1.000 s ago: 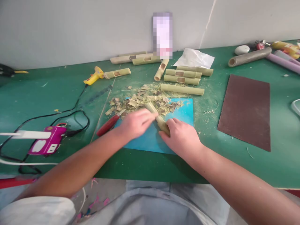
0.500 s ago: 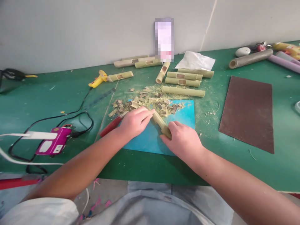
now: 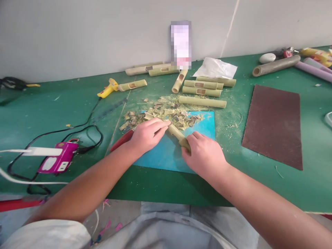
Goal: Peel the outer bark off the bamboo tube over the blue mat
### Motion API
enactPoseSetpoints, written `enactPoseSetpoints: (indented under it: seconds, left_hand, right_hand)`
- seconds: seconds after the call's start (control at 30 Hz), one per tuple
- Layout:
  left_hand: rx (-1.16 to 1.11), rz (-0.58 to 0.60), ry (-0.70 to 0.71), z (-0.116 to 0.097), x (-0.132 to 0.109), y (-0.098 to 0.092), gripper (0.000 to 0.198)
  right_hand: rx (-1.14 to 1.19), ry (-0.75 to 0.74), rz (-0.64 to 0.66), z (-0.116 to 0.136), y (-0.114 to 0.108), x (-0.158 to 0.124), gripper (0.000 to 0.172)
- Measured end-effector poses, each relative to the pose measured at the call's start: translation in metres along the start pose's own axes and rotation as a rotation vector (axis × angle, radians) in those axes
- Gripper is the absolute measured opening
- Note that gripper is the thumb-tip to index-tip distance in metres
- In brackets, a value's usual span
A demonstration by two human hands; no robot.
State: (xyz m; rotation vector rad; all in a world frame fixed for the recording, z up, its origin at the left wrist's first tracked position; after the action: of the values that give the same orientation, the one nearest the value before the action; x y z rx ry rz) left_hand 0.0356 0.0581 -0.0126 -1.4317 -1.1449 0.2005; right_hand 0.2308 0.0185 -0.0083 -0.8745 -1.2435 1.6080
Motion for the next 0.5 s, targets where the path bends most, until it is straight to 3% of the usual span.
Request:
enactPoseSetpoints:
  seconds: [0.17,0.37,0.5]
  left_hand:
    - [-0.048,-0.081,-0.019,0.004,0.002,-0.002,0.022]
    - [-0.037,-0.006,-0.119,0.009,0.003,0.005,0.022]
    - [-0.087,0.088,-0.049,-0.006,0.001,0.009,0.024]
  right_hand:
    - [0.053,0.031,-0.035,0.0,-0.003,0.003,0.02]
    - [-0.006,0.04,-0.015,0.001,0.003,0.005,0.021]
    - [-0.02,0.045,0.003,0.0,0.004,0.005,0.021]
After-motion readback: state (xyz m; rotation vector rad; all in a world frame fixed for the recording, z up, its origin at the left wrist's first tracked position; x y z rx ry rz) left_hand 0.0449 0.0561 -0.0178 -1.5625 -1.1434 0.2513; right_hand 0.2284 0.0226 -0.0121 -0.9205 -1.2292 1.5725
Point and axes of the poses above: each hand's wrist, its own x-axis towards the middle knuckle, its own y-axis out of the palm, z = x × y, the point moved 3 cm from there along x, towards the middle knuckle, and after that the axes turned 5 degrees about z, right-handed, at the moved point
